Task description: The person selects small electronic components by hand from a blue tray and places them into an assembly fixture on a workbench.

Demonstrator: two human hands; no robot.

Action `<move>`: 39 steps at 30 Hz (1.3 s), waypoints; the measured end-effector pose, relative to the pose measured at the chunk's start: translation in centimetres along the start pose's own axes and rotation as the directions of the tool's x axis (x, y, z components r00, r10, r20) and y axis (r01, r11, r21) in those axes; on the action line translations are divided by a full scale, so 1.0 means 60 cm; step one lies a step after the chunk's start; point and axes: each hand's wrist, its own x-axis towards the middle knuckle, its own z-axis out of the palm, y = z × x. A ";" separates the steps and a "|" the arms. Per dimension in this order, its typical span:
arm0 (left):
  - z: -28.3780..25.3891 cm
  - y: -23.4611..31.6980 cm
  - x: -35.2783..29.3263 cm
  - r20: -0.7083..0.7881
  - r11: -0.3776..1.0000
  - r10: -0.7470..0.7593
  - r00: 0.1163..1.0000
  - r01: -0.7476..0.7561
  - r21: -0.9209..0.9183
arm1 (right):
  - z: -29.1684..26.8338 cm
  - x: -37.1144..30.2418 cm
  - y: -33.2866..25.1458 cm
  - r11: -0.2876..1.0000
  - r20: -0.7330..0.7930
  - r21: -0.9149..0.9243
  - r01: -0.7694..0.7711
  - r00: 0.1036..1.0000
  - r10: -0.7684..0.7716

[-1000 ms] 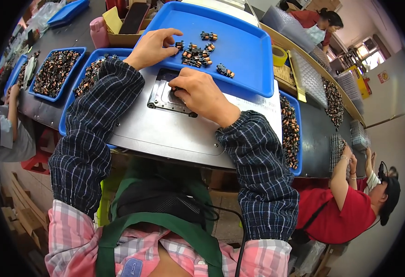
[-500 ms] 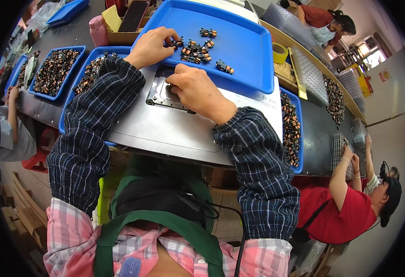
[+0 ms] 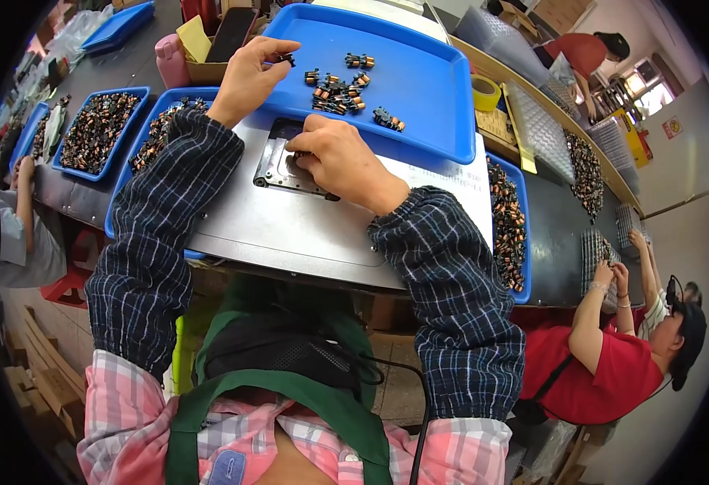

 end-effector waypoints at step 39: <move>-0.039 0.076 -0.091 0.301 0.930 -0.200 0.932 0.278 -0.242 | -0.010 -0.003 0.011 1.000 0.028 -0.013 0.023 0.999 -0.023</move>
